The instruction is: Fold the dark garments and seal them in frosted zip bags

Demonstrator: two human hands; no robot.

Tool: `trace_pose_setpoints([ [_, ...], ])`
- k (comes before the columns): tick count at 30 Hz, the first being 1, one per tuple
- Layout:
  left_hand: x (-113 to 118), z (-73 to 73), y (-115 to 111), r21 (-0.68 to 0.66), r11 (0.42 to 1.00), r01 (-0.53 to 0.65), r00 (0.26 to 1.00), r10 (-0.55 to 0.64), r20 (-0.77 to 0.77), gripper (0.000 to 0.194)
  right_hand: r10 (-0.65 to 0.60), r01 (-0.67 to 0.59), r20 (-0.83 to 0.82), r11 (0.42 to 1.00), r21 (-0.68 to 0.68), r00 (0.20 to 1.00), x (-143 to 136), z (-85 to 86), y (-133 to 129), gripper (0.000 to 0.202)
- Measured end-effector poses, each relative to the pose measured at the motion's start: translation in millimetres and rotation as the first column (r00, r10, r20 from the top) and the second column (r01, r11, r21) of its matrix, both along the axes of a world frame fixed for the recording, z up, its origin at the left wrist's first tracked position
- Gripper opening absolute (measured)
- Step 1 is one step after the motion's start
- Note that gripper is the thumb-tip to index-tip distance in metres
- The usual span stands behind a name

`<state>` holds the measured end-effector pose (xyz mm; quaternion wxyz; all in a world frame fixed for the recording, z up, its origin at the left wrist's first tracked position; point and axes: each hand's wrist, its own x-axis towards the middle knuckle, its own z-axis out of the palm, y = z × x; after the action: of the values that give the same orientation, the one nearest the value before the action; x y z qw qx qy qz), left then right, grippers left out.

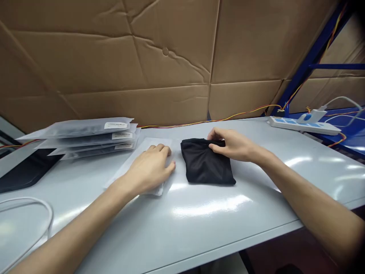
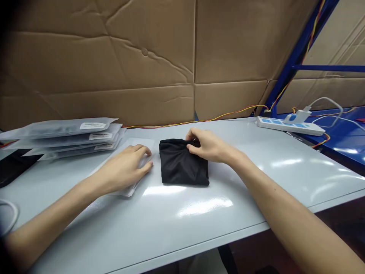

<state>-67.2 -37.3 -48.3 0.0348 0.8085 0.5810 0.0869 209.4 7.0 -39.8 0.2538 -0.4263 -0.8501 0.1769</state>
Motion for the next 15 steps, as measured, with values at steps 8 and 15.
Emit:
trace_pose_setpoints([
  [8,-1.3,-7.2,14.0,-0.051,0.979,0.199,0.948,-0.180,0.261,0.033,0.140,-0.143,0.043,0.986,0.082,0.989,-9.7,-2.3,-8.2,0.032],
  [15,7.9,-5.5,10.4,-0.097,0.966,0.239,0.870,-0.169,0.464,0.018,0.134,-0.163,0.120,0.946,0.280,0.984,-25.6,-6.0,-16.5,0.032],
])
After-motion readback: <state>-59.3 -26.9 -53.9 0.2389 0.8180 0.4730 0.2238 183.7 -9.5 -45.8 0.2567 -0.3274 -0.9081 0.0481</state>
